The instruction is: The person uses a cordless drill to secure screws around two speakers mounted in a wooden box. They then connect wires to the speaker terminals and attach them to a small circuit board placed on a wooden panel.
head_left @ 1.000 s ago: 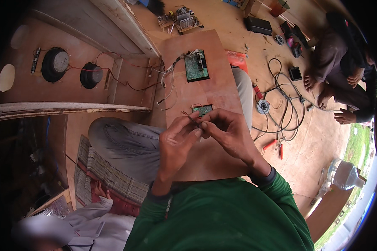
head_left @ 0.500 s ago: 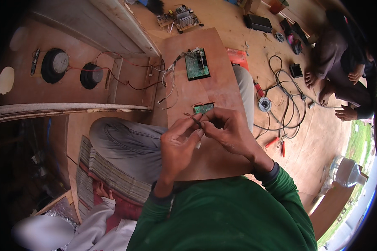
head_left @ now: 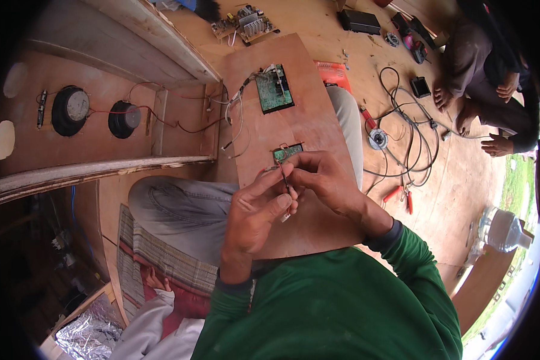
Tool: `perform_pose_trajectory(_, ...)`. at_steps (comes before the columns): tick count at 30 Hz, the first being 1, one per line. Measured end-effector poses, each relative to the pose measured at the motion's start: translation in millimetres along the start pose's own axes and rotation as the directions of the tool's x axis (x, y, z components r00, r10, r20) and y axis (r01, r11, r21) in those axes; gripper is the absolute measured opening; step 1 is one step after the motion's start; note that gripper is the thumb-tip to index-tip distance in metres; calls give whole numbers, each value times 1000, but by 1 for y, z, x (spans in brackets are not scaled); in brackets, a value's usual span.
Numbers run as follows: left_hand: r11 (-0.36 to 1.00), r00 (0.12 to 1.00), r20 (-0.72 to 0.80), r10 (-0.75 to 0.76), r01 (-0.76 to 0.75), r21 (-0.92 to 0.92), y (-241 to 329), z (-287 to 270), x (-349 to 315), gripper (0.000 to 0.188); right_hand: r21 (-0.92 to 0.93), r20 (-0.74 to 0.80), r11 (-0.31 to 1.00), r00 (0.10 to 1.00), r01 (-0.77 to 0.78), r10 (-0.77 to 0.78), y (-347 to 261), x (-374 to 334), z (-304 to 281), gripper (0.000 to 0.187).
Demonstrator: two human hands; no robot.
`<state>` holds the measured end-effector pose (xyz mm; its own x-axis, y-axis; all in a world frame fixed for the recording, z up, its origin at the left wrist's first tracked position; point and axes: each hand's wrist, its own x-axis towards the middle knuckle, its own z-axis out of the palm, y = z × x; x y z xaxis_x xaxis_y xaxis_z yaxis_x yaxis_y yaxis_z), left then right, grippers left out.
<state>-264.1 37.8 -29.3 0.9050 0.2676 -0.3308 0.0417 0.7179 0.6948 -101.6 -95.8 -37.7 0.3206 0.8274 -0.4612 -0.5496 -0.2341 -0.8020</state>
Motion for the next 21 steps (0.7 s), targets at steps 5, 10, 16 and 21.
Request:
perform_pose_trajectory(5,1000,996,-87,21,-22,-11,0,2,-1,58,-194,-59,960,974,204,-219,-8,-19,9,26)
perform_pose_trajectory(10,998,988,-154,29,-21,55,0,7,-1,58,-211,-32,954,974,211,-223,-9,-25,8,23)
perform_pose_trajectory(16,958,969,-220,110,-44,283,-2,11,1,55,-238,-66,956,979,172,-192,-5,-20,7,18)
perform_pose_trajectory(21,860,937,-205,284,-154,486,-13,16,2,57,-258,-87,960,987,106,-133,-4,-19,5,21)
